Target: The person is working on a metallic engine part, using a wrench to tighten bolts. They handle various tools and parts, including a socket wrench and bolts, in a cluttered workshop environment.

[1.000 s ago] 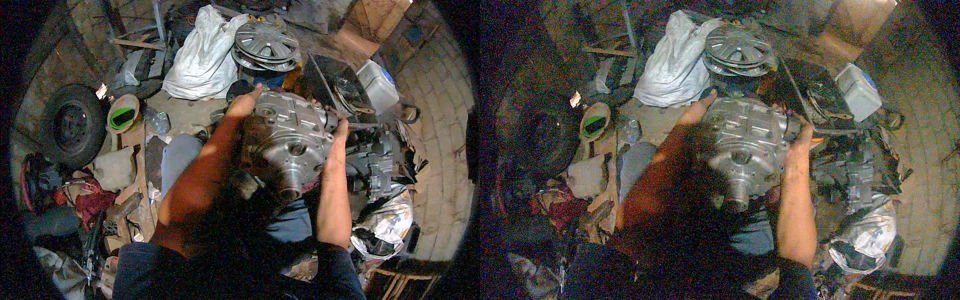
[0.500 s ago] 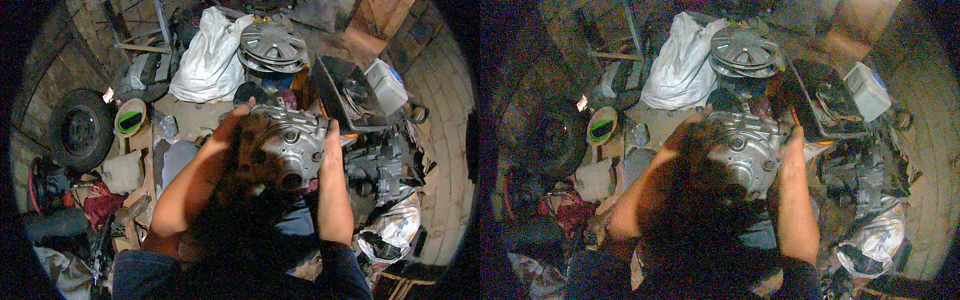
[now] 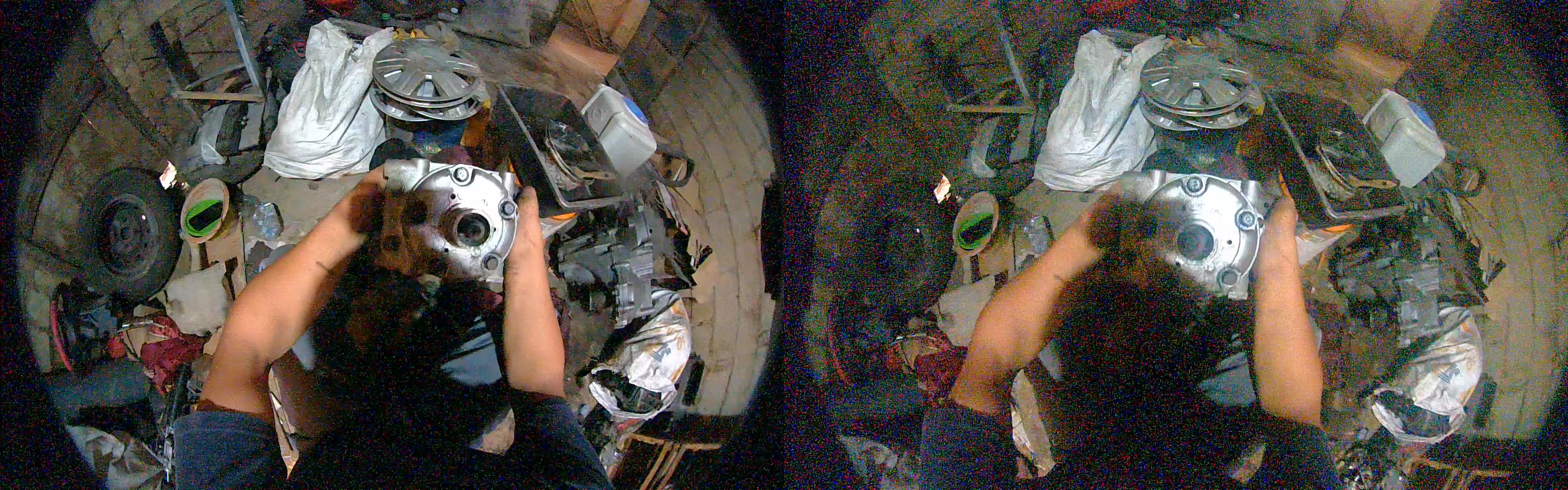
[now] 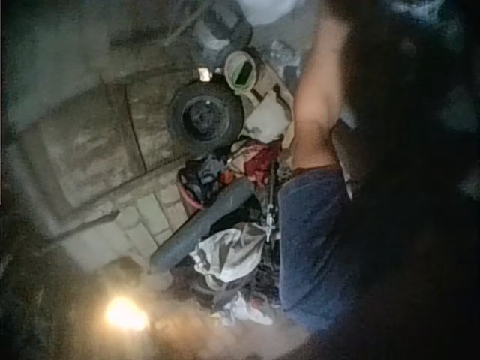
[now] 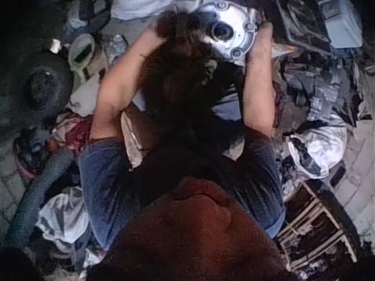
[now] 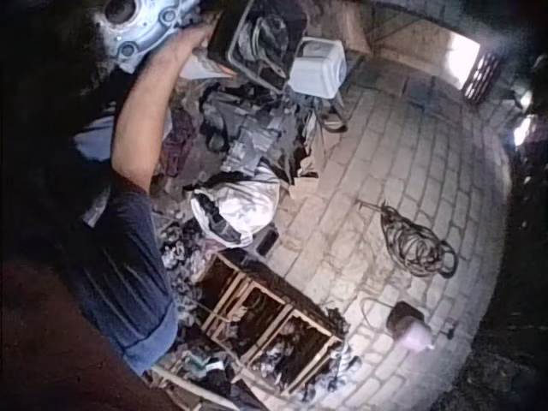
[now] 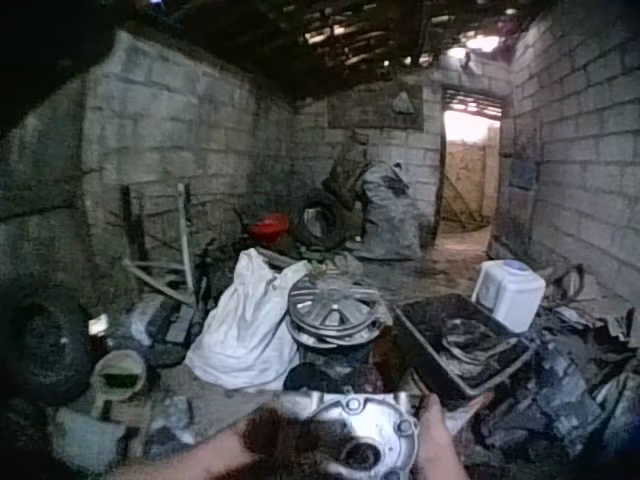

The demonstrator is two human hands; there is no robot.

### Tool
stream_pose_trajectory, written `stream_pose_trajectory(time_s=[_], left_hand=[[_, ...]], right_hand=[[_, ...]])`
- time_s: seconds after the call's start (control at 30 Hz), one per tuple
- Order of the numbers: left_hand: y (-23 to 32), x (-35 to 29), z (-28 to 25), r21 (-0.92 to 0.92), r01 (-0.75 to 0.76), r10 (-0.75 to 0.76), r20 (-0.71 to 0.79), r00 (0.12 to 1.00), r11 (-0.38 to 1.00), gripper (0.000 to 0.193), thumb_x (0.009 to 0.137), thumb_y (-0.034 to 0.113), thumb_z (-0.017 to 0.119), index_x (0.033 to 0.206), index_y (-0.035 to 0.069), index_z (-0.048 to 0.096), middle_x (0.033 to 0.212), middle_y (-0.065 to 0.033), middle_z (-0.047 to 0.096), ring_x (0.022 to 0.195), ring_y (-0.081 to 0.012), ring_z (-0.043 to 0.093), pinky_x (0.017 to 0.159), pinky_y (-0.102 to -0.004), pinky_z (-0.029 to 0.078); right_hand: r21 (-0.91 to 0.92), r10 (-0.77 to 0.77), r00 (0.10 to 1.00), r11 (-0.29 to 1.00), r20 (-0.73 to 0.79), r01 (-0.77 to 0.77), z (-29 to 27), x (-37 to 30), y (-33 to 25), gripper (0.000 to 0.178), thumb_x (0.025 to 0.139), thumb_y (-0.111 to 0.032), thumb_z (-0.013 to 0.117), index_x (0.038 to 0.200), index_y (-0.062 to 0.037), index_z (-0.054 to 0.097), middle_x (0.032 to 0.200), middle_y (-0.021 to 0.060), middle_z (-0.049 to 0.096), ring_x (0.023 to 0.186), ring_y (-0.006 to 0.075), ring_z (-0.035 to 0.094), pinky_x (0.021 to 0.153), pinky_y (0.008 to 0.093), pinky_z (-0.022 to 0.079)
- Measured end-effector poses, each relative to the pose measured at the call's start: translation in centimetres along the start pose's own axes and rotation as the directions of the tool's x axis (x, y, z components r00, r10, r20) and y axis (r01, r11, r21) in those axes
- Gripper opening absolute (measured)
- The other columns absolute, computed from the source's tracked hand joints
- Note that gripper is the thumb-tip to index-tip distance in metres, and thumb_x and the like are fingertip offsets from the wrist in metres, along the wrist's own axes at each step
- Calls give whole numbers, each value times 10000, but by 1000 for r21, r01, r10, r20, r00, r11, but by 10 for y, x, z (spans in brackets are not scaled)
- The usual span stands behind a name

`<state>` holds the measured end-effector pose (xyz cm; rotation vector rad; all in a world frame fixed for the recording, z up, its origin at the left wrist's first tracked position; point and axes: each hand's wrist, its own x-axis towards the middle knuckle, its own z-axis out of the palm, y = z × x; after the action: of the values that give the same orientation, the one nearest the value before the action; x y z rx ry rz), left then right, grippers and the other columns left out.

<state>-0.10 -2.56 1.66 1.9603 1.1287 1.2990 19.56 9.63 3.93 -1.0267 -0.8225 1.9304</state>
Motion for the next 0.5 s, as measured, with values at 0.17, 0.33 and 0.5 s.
stream_pose_trajectory(time_s=[0.17,0.33,0.5], left_hand=[[8,9,4,76,-88,99,-153,983,993,394,891,305,573,1206,68,580,1233,-139,604,1051,-270,596,955,-397,472],[-69,0,-17,-875,190,-688,-199,698,446,414,971,370,448,1217,59,569,1140,-122,649,986,-257,616,907,-412,493],[-44,18,-6,-928,72,-828,-289,481,365,559,952,473,390,1191,9,592,1112,-164,665,1039,-291,618,895,-425,504]], right_hand=[[162,-26,984,987,174,-2,-21,30,9,513,958,-369,288,1220,-23,562,1122,172,643,1022,303,631,895,430,528],[152,27,953,985,301,-76,-21,45,16,530,943,-381,303,1229,-12,553,1145,184,636,1042,337,623,925,458,507],[120,31,946,990,324,-73,-19,35,13,596,963,-458,292,1276,-5,522,1199,186,618,1083,330,603,942,462,486]])
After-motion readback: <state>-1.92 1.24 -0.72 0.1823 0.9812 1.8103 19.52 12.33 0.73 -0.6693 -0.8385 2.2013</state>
